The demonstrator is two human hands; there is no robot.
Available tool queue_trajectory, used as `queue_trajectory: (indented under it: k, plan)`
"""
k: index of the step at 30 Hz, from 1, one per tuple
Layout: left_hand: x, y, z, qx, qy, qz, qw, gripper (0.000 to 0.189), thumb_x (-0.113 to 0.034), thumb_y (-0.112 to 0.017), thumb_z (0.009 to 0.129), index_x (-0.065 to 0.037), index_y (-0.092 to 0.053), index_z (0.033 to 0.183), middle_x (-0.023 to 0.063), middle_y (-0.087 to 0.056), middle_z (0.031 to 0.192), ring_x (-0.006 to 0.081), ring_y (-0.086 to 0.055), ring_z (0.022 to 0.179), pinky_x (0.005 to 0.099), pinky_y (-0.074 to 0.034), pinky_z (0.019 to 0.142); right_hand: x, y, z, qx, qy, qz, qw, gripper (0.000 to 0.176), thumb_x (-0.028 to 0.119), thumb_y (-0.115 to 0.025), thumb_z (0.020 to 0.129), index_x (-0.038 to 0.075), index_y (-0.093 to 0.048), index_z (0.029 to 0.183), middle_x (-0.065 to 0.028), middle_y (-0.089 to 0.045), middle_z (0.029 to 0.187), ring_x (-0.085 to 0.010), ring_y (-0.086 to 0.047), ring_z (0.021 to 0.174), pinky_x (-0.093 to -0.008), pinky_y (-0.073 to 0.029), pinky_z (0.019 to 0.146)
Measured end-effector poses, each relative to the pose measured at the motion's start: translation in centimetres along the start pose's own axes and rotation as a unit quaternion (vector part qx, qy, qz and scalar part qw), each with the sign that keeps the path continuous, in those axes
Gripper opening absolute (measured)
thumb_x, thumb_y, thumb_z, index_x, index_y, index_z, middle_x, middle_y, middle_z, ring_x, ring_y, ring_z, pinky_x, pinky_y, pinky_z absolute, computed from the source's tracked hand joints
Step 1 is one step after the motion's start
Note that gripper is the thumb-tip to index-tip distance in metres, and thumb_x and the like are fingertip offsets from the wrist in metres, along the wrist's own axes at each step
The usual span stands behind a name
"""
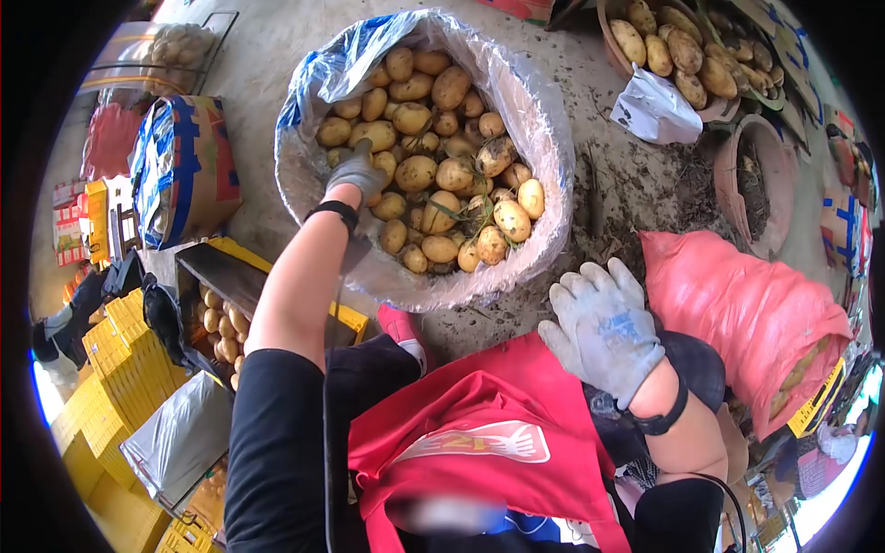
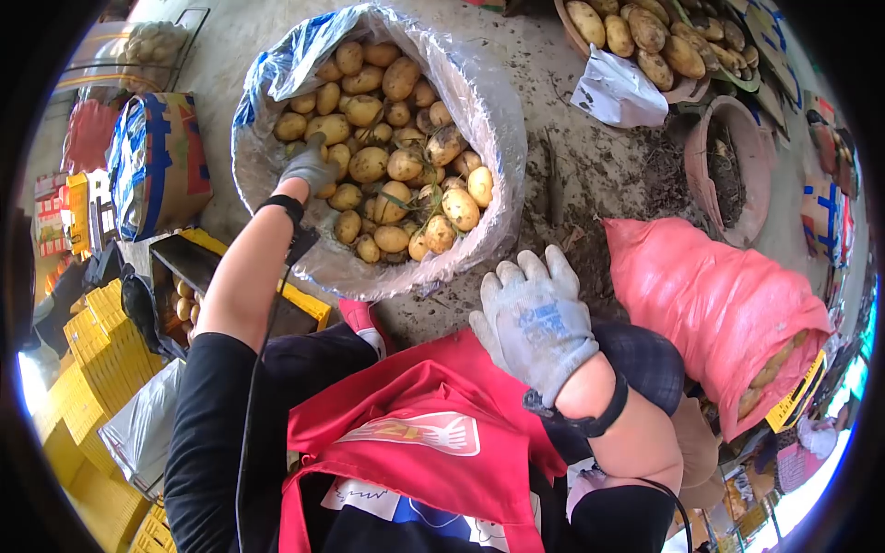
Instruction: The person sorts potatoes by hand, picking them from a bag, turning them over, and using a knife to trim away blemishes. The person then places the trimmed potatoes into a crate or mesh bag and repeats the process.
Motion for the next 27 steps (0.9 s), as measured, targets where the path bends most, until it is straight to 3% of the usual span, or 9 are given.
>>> queue_trajectory:
  k: [2, 6, 9, 11, 16, 22, 23, 26, 27]
  plan:
    - [0.0, -0.4, 1.3, -0.01, 0.001, 0.007, 1.0, 0.071, -0.039, -0.069, 0.086, -0.009, -0.049, 0.146, 0.0315, -0.062, 0.132, 0.0437, -0.059, 0.13, 0.0493, -0.049, 0.107, -0.4, 0.9, 0.7, 0.052, -0.016, -0.008, 0.998, 0.045, 0.04, -0.065, 0.091, 0.006, -0.07, 0.119, -0.0107, -0.068, 0.12, -0.0303, -0.057, 0.125, -0.0497, -0.033, 0.116]
    - [-0.6, 2.8, 2.7, -0.101, 0.041, -0.208, 0.972, 0.063, -0.037, -0.06, 0.09, -0.008, -0.05, 0.144, 0.0311, -0.062, 0.135, 0.0473, -0.06, 0.126, 0.0487, -0.048, 0.106, -1.6, 1.2, 1.6, 0.025, -0.013, 0.01, 1.0, 0.048, 0.04, -0.064, 0.092, 0.005, -0.069, 0.124, -0.0113, -0.068, 0.124, -0.0305, -0.056, 0.127, -0.0498, -0.032, 0.118]
    - [-2.7, 4.6, 4.1, -0.143, -0.039, -0.187, 0.971, 0.069, -0.039, -0.061, 0.09, -0.017, -0.047, 0.153, 0.0291, -0.06, 0.14, 0.0437, -0.056, 0.134, 0.0446, -0.044, 0.112, -1.9, 1.2, 2.3, 0.058, -0.022, 0.025, 0.998, 0.051, 0.041, -0.064, 0.092, 0.004, -0.069, 0.127, -0.0118, -0.067, 0.127, -0.0309, -0.055, 0.128, -0.0501, -0.031, 0.118]
    - [-4.5, 4.5, 5.7, -0.107, -0.037, -0.073, 0.991, 0.08, -0.035, -0.065, 0.087, -0.013, -0.037, 0.159, 0.0285, -0.05, 0.151, 0.042, -0.049, 0.142, 0.0441, -0.041, 0.116, -2.1, 0.7, 2.4, -0.02, -0.005, 0.022, 1.0, 0.043, 0.036, -0.068, 0.089, 0.004, -0.071, 0.116, -0.0126, -0.069, 0.11, -0.032, -0.06, 0.116, -0.0542, -0.036, 0.112]
    - [-5.2, 4.7, 9.2, -0.124, -0.06, -0.04, 0.99, 0.086, -0.032, -0.072, 0.082, -0.002, -0.04, 0.155, 0.0271, -0.048, 0.155, 0.0402, -0.046, 0.144, 0.0426, -0.038, 0.12, -2.1, 0.7, 2.7, -0.012, -0.016, 0.017, 1.0, 0.043, 0.037, -0.068, 0.089, 0.004, -0.071, 0.117, -0.0126, -0.069, 0.11, -0.032, -0.06, 0.117, -0.0539, -0.035, 0.112]
    - [-2.5, 6.4, 9.5, 0.06, -0.093, -0.097, 0.989, 0.074, -0.043, -0.074, 0.083, -0.007, -0.057, 0.146, 0.0217, -0.062, 0.141, 0.0323, -0.059, 0.131, 0.0385, -0.046, 0.112, -1.0, 0.8, 1.5, 0.007, -0.018, 0.003, 1.0, 0.047, 0.038, -0.066, 0.09, 0.004, -0.07, 0.122, -0.0123, -0.068, 0.116, -0.0309, -0.058, 0.121, -0.0513, -0.034, 0.115]
    - [-3.9, 7.7, 6.1, 0.079, -0.068, -0.128, 0.986, 0.067, -0.042, -0.069, 0.088, -0.009, -0.057, 0.145, 0.019, -0.066, 0.132, 0.0297, -0.067, 0.113, 0.0408, -0.053, 0.1, -0.7, 0.9, 1.4, 0.029, -0.023, -0.002, 0.999, 0.049, 0.039, -0.065, 0.091, 0.004, -0.069, 0.126, -0.0124, -0.068, 0.124, -0.0306, -0.057, 0.125, -0.0501, -0.033, 0.117]
    - [-1.7, 3.4, 5.2, 0.076, -0.069, -0.159, 0.982, 0.061, -0.042, -0.069, 0.09, -0.009, -0.061, 0.141, 0.0174, -0.068, 0.129, 0.0302, -0.066, 0.114, 0.0412, -0.054, 0.098, 0.1, 0.9, 0.7, 0.018, -0.018, -0.005, 1.0, 0.049, 0.039, -0.066, 0.09, 0.004, -0.069, 0.124, -0.0124, -0.069, 0.12, -0.0308, -0.058, 0.123, -0.0491, -0.034, 0.116]
    - [-1.7, 3.0, 3.2, 0.138, -0.057, -0.281, 0.948, 0.057, -0.037, -0.067, 0.093, -0.011, -0.058, 0.143, 0.0146, -0.069, 0.125, 0.0284, -0.066, 0.114, 0.039, -0.055, 0.095, 0.4, 1.0, 0.5, 0.014, -0.018, -0.009, 1.0, 0.049, 0.039, -0.066, 0.09, 0.004, -0.069, 0.124, -0.0124, -0.069, 0.12, -0.0308, -0.058, 0.123, -0.0491, -0.034, 0.116]
Point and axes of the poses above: each hand's wrist, its own z-axis towards the middle knuckle, its own y-axis out of the back of the hand, x = y × z, the point moved 1 cm from there along z, towards the middle knuckle
